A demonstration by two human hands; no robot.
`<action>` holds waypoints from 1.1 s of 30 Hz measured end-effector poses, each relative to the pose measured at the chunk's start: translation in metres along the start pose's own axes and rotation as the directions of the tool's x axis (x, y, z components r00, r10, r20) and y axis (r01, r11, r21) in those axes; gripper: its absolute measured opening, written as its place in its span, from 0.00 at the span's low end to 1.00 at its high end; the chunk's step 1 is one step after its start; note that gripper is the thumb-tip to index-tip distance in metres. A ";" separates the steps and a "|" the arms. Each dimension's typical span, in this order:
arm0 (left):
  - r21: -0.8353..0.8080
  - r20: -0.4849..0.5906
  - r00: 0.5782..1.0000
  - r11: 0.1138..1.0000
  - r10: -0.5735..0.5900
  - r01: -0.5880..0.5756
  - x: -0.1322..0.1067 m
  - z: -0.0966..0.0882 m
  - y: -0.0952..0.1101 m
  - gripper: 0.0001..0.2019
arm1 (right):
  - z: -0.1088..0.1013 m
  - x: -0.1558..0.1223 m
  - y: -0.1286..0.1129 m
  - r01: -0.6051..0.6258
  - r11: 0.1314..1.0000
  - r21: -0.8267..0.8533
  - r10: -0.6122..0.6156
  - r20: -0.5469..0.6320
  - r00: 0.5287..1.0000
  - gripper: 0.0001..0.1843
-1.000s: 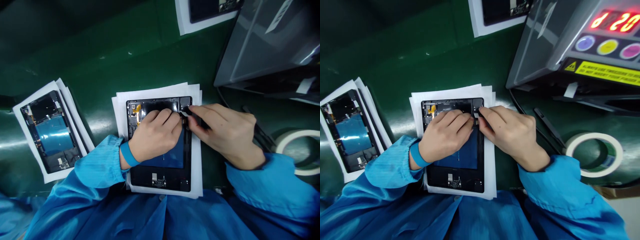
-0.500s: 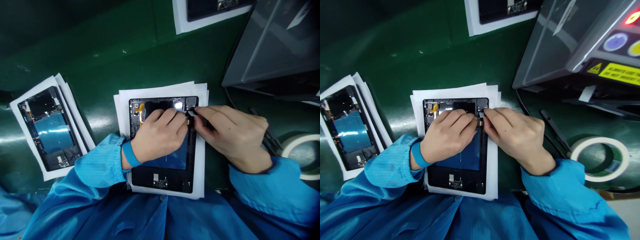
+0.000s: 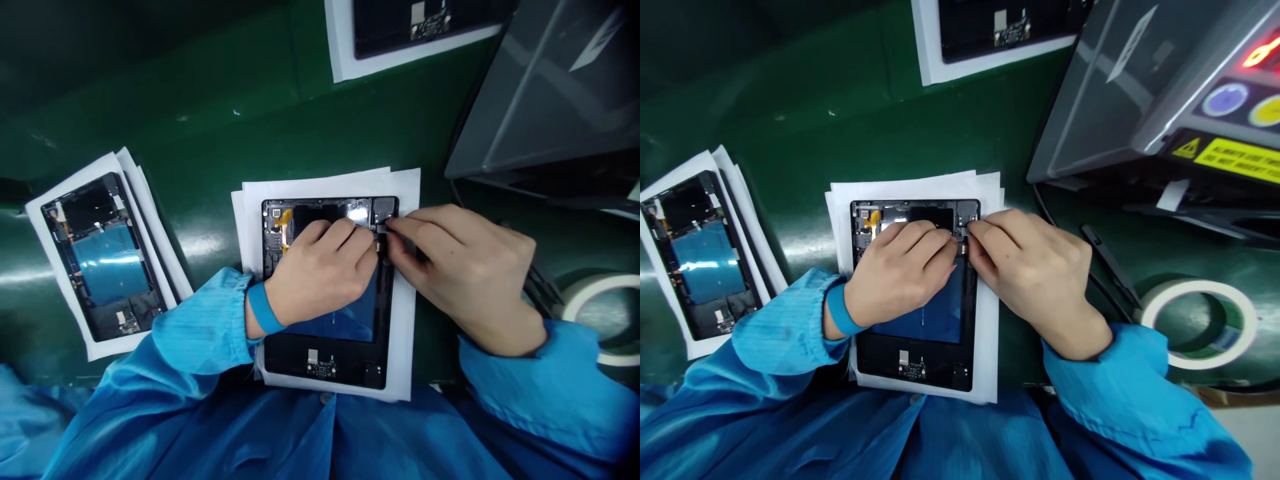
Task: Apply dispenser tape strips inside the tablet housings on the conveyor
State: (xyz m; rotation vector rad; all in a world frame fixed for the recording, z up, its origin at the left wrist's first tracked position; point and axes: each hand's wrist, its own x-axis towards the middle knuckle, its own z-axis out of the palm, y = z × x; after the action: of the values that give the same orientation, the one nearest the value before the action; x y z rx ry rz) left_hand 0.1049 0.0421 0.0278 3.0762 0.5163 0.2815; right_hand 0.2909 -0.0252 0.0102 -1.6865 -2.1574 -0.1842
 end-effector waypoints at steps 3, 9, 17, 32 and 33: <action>0.011 -0.015 1.000 1.000 0.000 0.000 0.000 0.001 0.000 0.11 | 0.000 0.001 -0.001 -0.006 1.000 0.009 0.005 0.025 1.000 0.04; 0.020 -0.012 1.000 1.000 -0.016 0.016 -0.001 0.000 0.002 0.12 | -0.003 0.003 -0.004 0.012 1.000 0.029 -0.013 0.044 0.999 0.04; 0.002 -0.036 0.999 1.000 -0.022 0.022 -0.005 -0.002 0.004 0.13 | -0.015 0.000 -0.008 0.118 0.993 0.012 -0.118 0.142 0.983 0.08; -0.030 -0.006 1.000 1.000 -0.001 0.001 0.003 0.000 -0.007 0.11 | -0.038 -0.075 0.024 -0.180 0.959 -0.218 0.136 -0.203 0.970 0.23; -0.034 -0.014 1.000 0.999 0.008 -0.009 0.005 0.000 -0.009 0.11 | -0.046 -0.085 0.038 -0.259 0.918 -0.301 0.165 -0.303 0.939 0.23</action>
State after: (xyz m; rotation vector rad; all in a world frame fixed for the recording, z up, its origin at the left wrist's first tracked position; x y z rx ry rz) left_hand 0.1065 0.0525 0.0284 3.0467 0.4936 0.3079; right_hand 0.3538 -0.1071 0.0146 -1.9361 -1.7968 -0.7153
